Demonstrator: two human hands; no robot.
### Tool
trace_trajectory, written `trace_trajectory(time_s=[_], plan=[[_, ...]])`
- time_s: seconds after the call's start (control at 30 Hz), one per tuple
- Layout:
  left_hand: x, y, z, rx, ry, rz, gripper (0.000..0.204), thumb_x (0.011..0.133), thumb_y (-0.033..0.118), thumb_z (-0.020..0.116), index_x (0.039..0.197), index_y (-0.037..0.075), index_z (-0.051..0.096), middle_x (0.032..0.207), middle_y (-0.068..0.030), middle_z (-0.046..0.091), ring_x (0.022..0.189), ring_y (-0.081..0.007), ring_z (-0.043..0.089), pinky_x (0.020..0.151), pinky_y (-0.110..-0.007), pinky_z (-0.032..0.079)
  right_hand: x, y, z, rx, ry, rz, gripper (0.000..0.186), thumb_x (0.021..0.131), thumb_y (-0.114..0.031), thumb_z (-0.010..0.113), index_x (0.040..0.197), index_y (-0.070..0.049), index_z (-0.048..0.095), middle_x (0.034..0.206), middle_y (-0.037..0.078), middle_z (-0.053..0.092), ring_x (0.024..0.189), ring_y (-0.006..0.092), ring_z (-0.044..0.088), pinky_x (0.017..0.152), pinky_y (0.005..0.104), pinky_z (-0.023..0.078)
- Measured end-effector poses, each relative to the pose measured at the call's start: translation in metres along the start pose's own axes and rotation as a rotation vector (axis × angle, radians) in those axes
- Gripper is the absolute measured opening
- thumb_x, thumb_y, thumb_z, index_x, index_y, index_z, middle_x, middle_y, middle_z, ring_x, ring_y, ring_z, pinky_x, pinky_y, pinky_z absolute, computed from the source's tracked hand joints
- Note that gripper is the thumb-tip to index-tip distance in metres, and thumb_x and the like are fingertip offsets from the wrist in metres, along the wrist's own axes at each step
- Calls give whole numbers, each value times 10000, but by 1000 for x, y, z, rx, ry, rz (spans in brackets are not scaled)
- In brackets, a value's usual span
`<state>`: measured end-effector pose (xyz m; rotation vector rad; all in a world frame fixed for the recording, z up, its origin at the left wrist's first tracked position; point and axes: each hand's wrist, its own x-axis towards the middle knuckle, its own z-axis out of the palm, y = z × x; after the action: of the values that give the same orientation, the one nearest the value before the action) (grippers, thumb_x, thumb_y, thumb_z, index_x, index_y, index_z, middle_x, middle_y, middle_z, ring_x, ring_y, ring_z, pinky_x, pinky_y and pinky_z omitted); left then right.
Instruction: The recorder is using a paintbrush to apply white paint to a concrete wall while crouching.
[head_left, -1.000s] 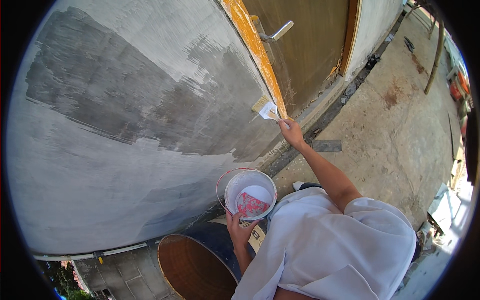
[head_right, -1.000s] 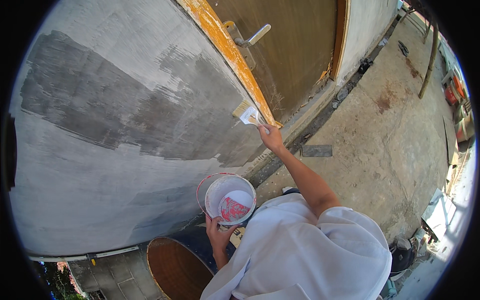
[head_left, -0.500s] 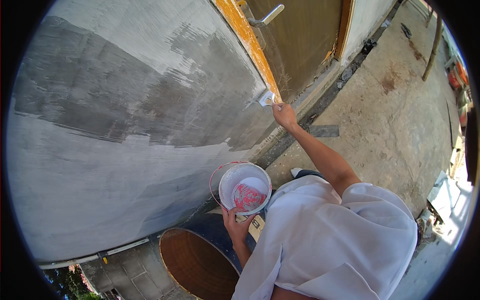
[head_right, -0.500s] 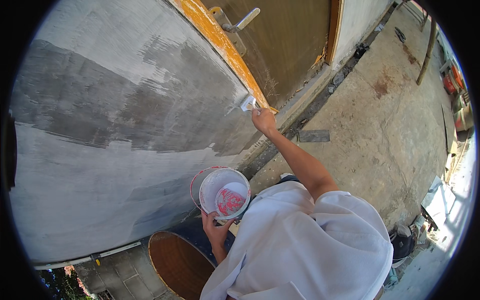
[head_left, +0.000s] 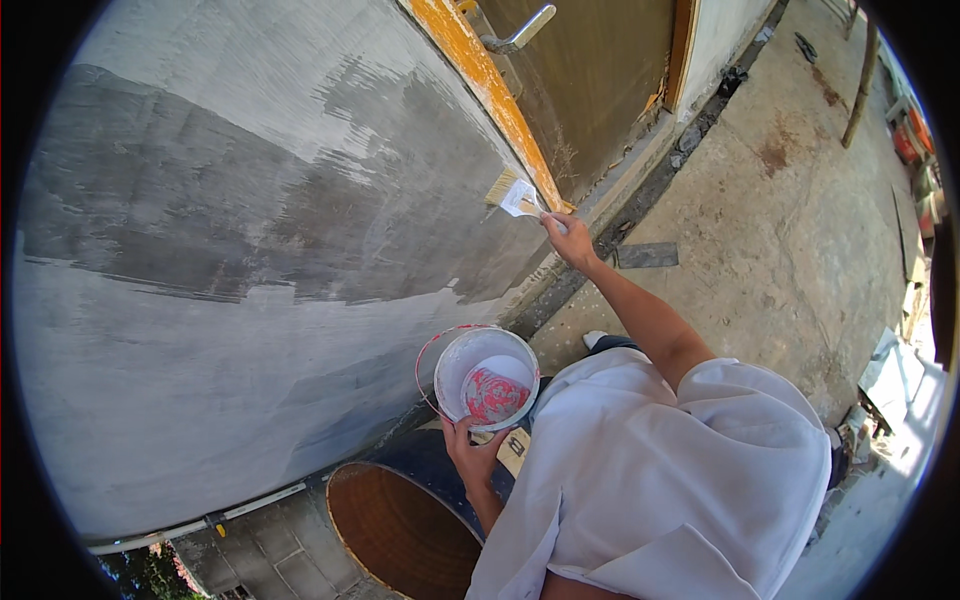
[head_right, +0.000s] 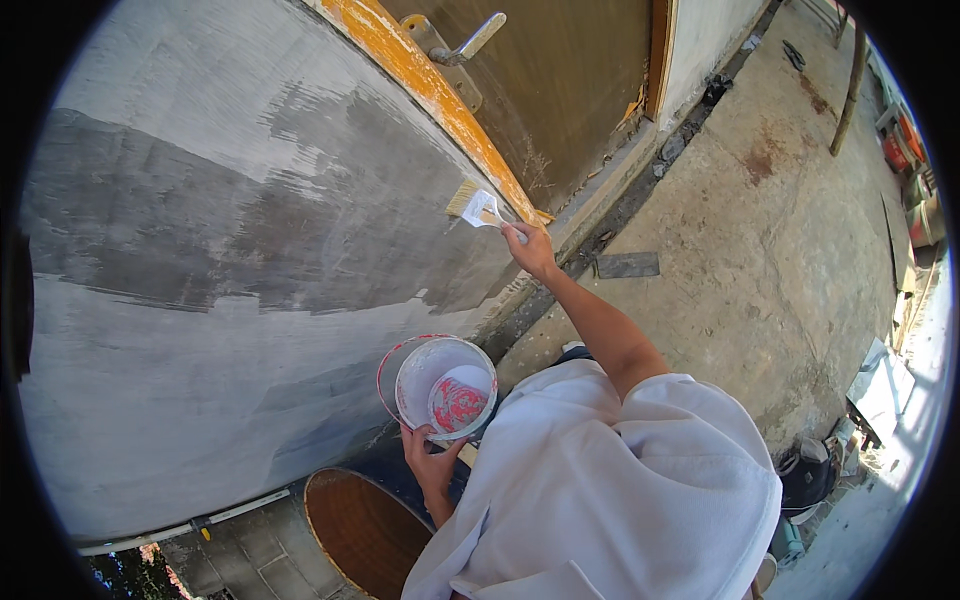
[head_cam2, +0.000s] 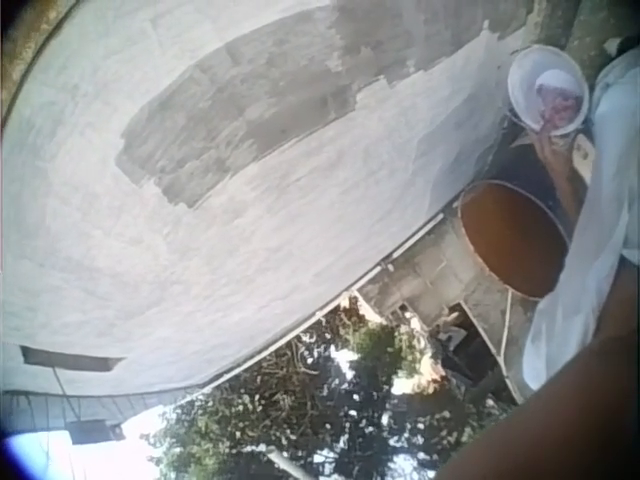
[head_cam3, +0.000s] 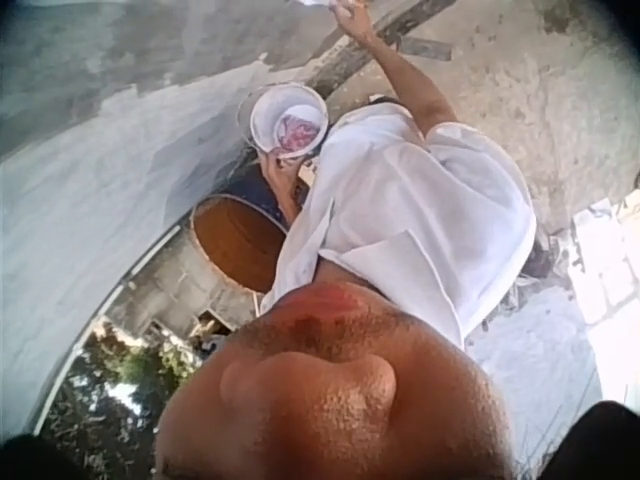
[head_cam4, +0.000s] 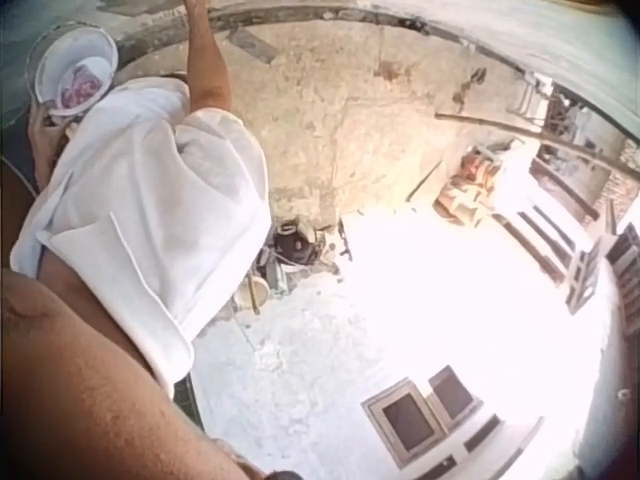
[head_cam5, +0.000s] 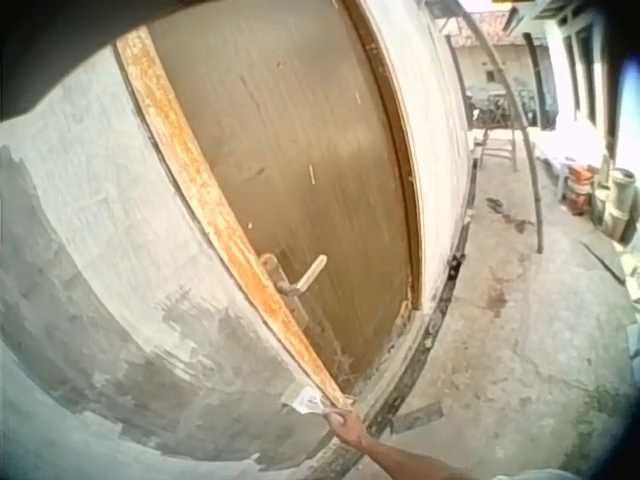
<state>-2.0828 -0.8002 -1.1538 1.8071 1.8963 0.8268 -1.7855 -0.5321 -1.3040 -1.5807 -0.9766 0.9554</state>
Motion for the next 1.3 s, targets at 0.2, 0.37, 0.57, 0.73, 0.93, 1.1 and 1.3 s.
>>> trace_trajectory(time_s=[0.2, 0.37, 0.57, 0.73, 0.93, 1.1, 1.3], plan=[[1, 2, 1, -82, -18, -119, 597, 504, 178, 986, 950, -1, 632, 1424, -299, 482, 1279, -449, 516, 999, -460, 468, 7, 50, 0, -323, 128, 291, 526, 889, -508, 616, 1074, -33, 745, 913, 258, 717, 926, 402, 705, 838, 429, 546], [-4, 5, -5, -83, -14, -147, 591, 511, 178, 986, 945, -3, 629, 1400, -288, 501, 1252, -443, 534, 983, -466, 479, -8, -47, 10, -218, 110, 175, 475, 912, -459, 615, 1031, -21, 755, 866, 242, 722, 870, 345, 721, 796, 406, 542], [-3, -5, -1, -91, -18, -155, 593, 511, 172, 984, 953, -6, 630, 1383, -282, 511, 1241, -444, 536, 988, -468, 475, -37, -84, -7, 104, -75, -81, 390, 959, -375, 629, 1036, -10, 744, 791, 163, 721, 736, 165, 661, 737, 323, 516], [1, 1, -2, -107, -13, -150, 586, 512, 164, 981, 950, -7, 631, 1399, -280, 502, 1254, -445, 529, 1002, -460, 466, -16, -12, 14, -2, -35, -96, 427, 955, -427, 625, 1060, -29, 738, 822, 160, 729, 751, 213, 690, 746, 350, 525], [-1, 11, -5, -132, -6, -196, 590, 511, 170, 985, 947, -7, 630, 1408, -279, 498, 1253, -436, 536, 987, -452, 477, -8, 46, 19, -386, 91, 251, 514, 926, -510, 588, 1085, -45, 738, 879, 235, 721, 870, 396, 708, 778, 440, 538], [-9, -3, -8, -49, -14, -142, 595, 502, 161, 987, 943, -10, 626, 1386, -266, 516, 1232, -421, 552, 953, -440, 501, -44, -52, 32, -189, -52, 120, 480, 937, -467, 585, 1102, -39, 727, 912, 273, 702, 897, 421, 700, 809, 474, 539], [-4, -2, -8, -16, -20, -103, 600, 501, 166, 988, 951, -4, 630, 1376, -271, 520, 1230, -421, 553, 957, -444, 498, -73, -100, 29, -23, -183, -6, 410, 975, -406, 597, 1093, -32, 715, 861, 232, 705, 798, 371, 705, 713, 427, 528]])
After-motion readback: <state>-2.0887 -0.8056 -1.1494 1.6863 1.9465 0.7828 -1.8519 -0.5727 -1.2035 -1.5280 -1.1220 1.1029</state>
